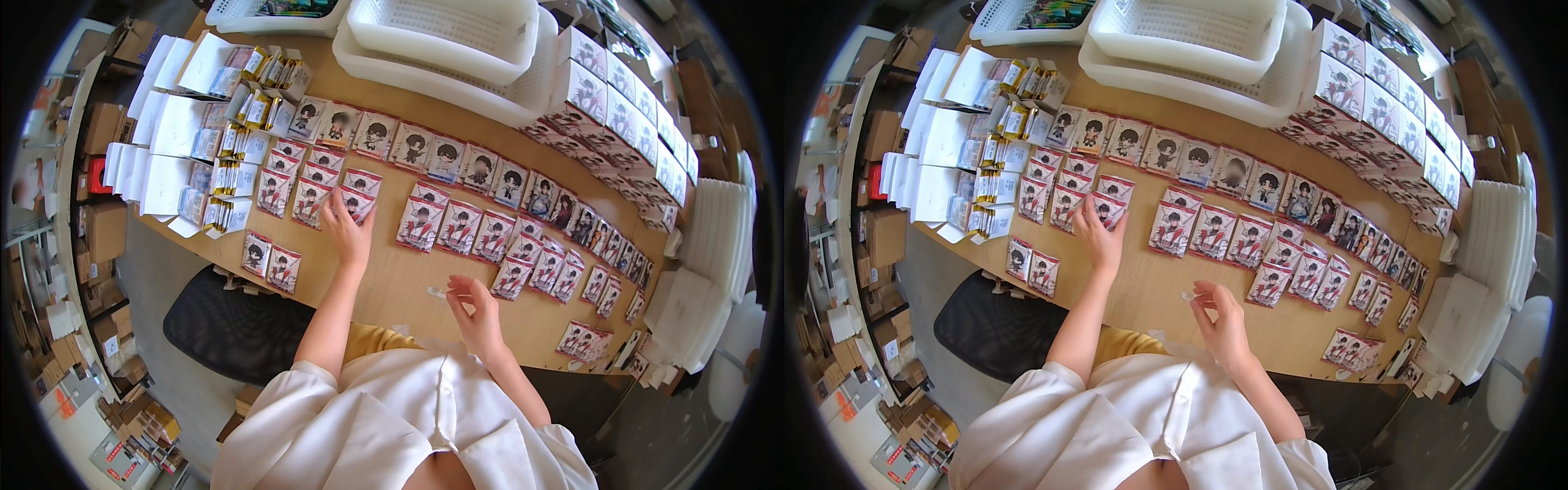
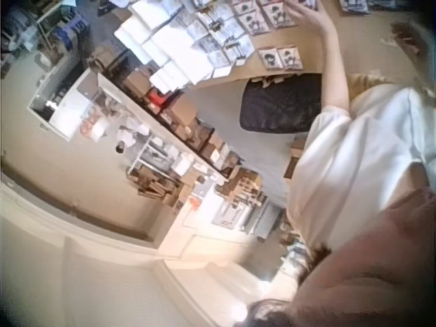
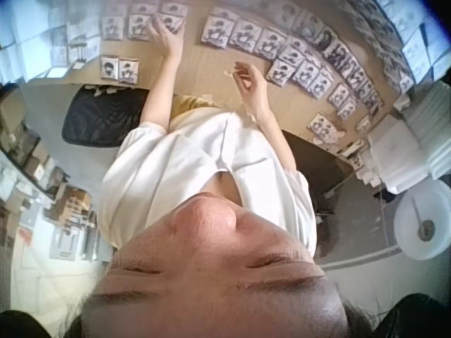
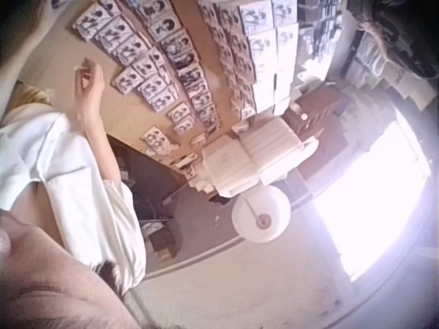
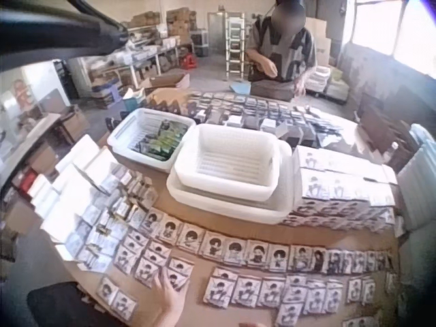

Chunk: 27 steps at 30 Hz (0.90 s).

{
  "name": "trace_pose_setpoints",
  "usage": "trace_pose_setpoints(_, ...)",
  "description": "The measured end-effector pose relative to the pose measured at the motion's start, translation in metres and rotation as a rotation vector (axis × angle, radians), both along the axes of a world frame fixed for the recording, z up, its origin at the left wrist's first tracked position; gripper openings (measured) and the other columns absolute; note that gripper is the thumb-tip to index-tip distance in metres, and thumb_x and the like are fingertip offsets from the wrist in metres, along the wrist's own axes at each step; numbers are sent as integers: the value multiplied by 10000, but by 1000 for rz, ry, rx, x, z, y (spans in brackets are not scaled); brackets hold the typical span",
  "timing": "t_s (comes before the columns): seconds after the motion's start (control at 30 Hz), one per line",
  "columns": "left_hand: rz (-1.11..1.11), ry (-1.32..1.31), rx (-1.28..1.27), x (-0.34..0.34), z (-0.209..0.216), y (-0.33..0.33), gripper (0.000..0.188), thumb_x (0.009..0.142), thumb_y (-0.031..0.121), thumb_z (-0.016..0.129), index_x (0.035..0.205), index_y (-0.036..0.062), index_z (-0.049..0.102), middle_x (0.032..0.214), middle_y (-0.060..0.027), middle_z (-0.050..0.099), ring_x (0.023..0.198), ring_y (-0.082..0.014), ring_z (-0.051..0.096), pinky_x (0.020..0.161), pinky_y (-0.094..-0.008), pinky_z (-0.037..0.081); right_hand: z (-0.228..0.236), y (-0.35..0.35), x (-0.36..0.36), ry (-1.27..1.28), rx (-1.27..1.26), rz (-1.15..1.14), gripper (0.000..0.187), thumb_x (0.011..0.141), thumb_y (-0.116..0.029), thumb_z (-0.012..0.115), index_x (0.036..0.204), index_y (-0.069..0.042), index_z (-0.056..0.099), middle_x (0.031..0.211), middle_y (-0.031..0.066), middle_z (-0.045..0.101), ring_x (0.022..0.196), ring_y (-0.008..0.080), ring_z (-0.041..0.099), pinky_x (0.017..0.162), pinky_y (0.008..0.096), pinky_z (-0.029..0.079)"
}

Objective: The person repeatedly picks up small printed boxes from a table, turns them over to inspect the sides, and places them back in rows. They also move a white plastic basket and arrange several white cardboard boxes on the table.

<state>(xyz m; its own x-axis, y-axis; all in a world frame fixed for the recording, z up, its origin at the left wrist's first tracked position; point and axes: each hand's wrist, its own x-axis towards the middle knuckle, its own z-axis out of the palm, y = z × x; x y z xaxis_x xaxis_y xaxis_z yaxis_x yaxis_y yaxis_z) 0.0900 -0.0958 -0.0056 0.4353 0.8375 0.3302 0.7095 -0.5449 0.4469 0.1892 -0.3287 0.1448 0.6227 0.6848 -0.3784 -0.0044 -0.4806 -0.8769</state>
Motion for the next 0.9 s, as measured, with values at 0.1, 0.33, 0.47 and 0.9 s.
trace_pose_setpoints(0.1, 45, -31, -4, 9, -6, 3, 831, 670, 263, 849, 1347, 17, 434, 1184, -187, 480, 1097, -376, 474, 940, -498, 387, 2, -8, 0, -63, 1, 4, 280, 866, 38, 634, 1139, 22, 574, 1016, 129, 638, 880, 192, 658, 765, 298, 545)
trace_pose_setpoints(0.33, 47, -51, 37, 15, -13, 0, 787, 688, 258, 842, 1317, 0, 446, 1241, -208, 420, 1166, -399, 419, 979, -513, 370, 5, -34, 0, -125, -16, -29, 307, 846, 48, 637, 1145, 8, 580, 973, 139, 650, 868, 224, 665, 770, 325, 544)
trace_pose_setpoints(0.47, 51, -17, -12, 11, -13, -6, 765, 707, 263, 829, 1317, 3, 447, 1252, -216, 419, 1178, -407, 408, 988, -520, 360, -8, -76, 1, -176, -89, -88, 292, 845, 51, 632, 1131, 7, 594, 962, 145, 659, 857, 231, 672, 764, 324, 542)
trace_pose_setpoints(0.9, -41, 9, -29, -3, -37, -3, 726, 776, 267, 784, 1353, 9, 427, 1325, -241, 388, 1256, -414, 354, 1062, -529, 299, -46, -238, 16, -512, -364, -126, 233, 829, -6, 628, 1062, -23, 620, 921, 160, 643, 838, 325, 651, 739, 394, 538)
